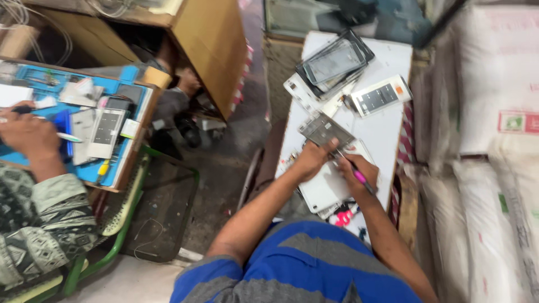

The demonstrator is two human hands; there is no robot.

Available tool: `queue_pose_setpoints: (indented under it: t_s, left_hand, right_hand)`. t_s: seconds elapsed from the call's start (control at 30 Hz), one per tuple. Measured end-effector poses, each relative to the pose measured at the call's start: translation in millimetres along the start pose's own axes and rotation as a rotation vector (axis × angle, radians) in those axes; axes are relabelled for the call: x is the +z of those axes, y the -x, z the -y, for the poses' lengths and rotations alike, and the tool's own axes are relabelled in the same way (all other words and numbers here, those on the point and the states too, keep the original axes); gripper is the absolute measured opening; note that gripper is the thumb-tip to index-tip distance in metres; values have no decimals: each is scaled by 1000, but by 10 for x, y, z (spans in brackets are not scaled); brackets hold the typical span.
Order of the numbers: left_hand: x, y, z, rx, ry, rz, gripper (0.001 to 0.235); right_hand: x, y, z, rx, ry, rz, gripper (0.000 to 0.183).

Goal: The person uses a pink-handled screwdriver to unscrew and manipulate the internal components of a disassembled mobile phone. The person holds the phone chassis with one hand while working with the tool in the other, focusing on the lower section of the device.

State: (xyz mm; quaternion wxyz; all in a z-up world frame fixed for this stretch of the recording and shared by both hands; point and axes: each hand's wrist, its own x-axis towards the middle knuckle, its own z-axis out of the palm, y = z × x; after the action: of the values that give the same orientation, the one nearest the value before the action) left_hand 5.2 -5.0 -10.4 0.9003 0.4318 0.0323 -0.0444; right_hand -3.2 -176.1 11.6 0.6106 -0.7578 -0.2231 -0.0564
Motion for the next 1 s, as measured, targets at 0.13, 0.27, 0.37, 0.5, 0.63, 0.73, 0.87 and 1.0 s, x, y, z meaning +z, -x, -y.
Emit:
queue_pose_setpoints:
  t_s: [0.13,0.27,0.37,0.5,0.63,0.73,0.87,1.0]
  left_hand:
    - [-26,22,-14,-10,48,-33,37]
    - [57,56,-121,-11,-254,-165,39]
    - [122,135,-208,22,-6,35,47]
    - [248,163,-408,60,48,149,53]
    - [299,198,-436,25,69,148,57]
    - [310,194,-469,42,72,144,60]
    - [314,200,-498,16,72,136,61]
    - [326,229,-521,33,62,137,59]
  right_hand:
    - [36,4,50,106,-103,-130,23]
    - [-72,-42,55,-149,190,25,23]
    - [-72,-38,62,-256,280,72,20]
    - [-22,-86,172,64,-56,-105,18]
    - [-77,-36,241,-46,49,-18,18]
    - [-104,-79,287,-86,62,19,17]
    - [-113,-107,315,-203,127,62,17]
    - [-114,-95,335,-193,130,63,21]
